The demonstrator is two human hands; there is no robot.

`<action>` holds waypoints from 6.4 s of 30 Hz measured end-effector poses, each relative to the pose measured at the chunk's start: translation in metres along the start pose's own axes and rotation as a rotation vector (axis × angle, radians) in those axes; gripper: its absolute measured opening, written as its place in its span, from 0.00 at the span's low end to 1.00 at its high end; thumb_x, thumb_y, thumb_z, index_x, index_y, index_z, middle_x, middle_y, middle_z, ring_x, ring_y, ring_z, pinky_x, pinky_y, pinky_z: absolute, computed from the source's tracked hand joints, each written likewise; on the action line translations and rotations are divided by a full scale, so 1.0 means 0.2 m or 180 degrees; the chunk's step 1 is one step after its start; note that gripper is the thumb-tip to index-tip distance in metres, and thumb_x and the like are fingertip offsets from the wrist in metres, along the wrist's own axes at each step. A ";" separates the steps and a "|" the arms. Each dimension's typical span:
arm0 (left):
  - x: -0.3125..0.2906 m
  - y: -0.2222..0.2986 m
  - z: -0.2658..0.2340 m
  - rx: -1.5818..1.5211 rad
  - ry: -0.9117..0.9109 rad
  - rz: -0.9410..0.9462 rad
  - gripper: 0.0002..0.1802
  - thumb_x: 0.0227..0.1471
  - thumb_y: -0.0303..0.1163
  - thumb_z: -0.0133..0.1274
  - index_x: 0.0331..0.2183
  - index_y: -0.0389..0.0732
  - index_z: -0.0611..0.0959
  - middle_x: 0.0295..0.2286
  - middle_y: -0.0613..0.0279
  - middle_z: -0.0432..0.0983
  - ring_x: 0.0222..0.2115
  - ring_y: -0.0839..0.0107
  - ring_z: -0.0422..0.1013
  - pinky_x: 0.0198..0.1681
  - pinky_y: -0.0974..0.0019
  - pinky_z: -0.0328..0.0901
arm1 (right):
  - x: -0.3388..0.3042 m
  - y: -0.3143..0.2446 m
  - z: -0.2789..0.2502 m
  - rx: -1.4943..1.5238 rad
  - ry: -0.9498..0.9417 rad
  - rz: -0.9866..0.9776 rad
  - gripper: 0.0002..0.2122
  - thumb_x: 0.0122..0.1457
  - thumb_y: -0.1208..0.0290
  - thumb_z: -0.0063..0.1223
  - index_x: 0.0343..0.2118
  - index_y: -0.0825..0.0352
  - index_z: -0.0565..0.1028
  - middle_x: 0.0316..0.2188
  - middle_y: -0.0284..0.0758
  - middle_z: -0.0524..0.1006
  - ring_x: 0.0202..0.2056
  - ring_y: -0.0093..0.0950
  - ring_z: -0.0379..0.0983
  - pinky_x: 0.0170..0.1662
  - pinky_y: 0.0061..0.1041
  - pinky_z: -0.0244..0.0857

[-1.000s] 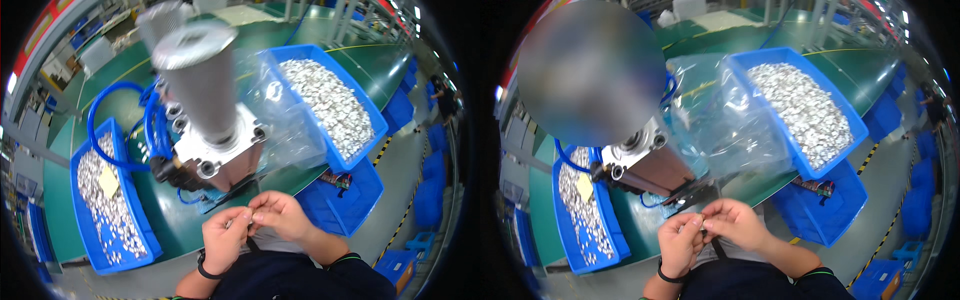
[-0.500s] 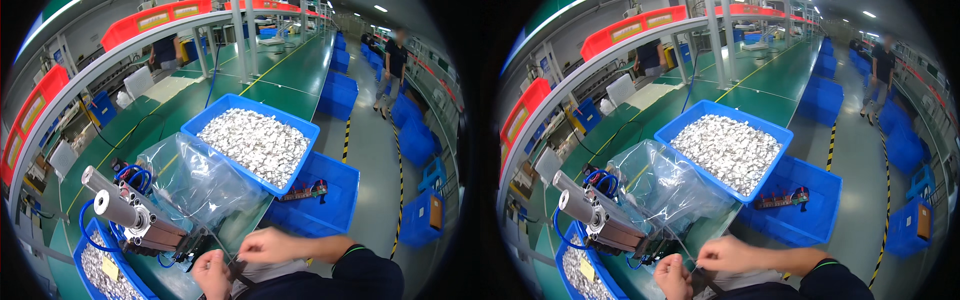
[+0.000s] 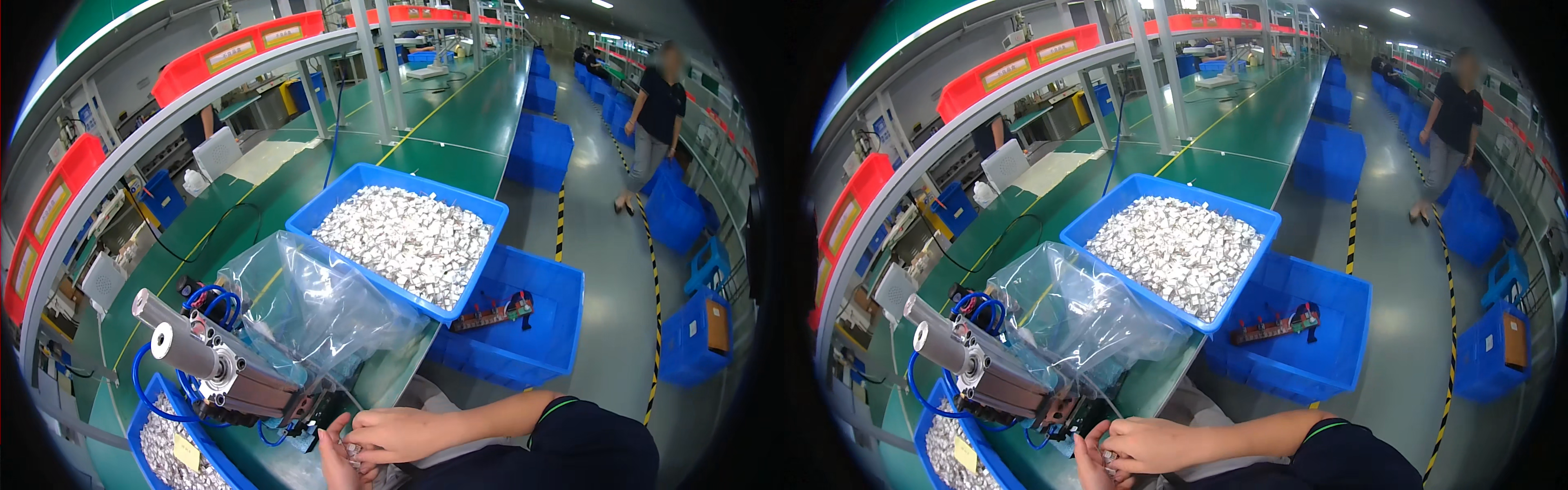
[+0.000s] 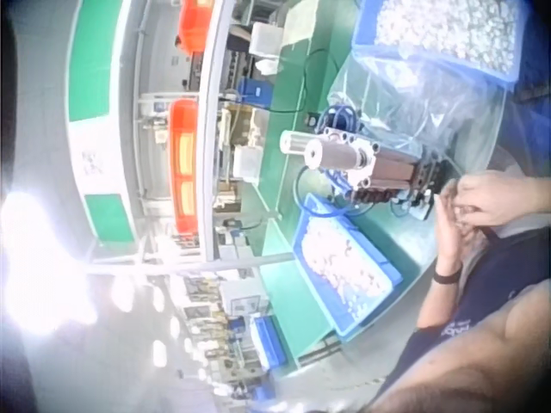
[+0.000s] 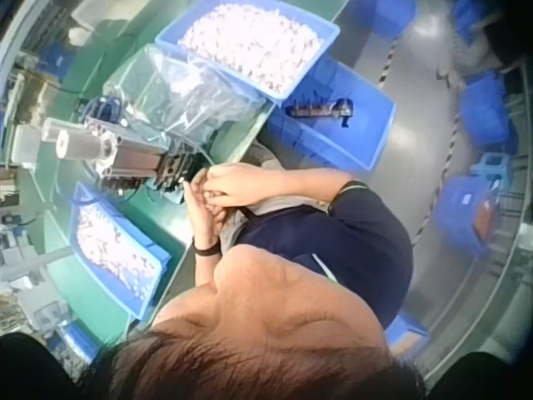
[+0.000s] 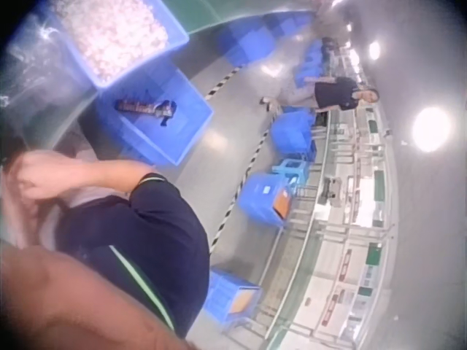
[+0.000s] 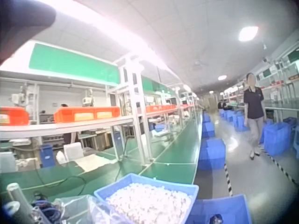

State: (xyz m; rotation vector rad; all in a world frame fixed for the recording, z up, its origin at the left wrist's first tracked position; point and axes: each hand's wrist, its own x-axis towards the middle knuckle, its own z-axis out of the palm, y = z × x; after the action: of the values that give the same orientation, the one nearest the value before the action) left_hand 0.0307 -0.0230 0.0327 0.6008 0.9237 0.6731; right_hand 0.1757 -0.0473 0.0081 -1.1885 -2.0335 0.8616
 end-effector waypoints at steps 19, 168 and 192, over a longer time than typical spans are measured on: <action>0.12 -0.01 -0.20 -0.0831 -0.0177 0.0547 0.11 0.56 0.28 0.45 0.40 0.33 0.74 0.22 0.65 0.68 0.13 0.83 0.55 0.12 0.80 0.46 | 0.14 0.06 0.00 0.3876 0.1026 0.1430 0.08 0.57 0.78 0.52 0.36 0.78 0.71 0.27 0.41 0.77 0.27 0.25 0.76 0.28 0.20 0.72; 0.04 0.06 -0.31 -0.1679 -0.0541 -0.0298 0.22 0.51 0.15 0.47 0.49 0.32 0.69 0.32 0.60 0.68 0.49 0.58 0.68 0.23 0.77 0.59 | 0.29 0.11 -0.02 0.2478 0.0874 0.1802 0.08 0.50 0.72 0.59 0.23 0.72 0.74 0.19 0.28 0.72 0.22 0.13 0.64 0.24 0.16 0.58; 0.07 0.00 -0.21 -0.0713 -0.0572 0.0397 0.15 0.58 0.25 0.45 0.47 0.34 0.75 0.33 0.58 0.73 0.23 0.77 0.65 0.17 0.79 0.56 | 0.08 -0.07 -0.16 0.0573 0.0625 0.0841 0.11 0.55 0.64 0.57 0.27 0.69 0.76 0.21 0.35 0.75 0.21 0.25 0.73 0.26 0.24 0.65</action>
State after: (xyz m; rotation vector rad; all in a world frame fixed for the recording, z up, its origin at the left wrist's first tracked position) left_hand 0.0007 -0.0056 0.0057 0.5121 0.6372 0.8085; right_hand 0.1866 -0.0307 0.0409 -1.3993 -1.6308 0.9879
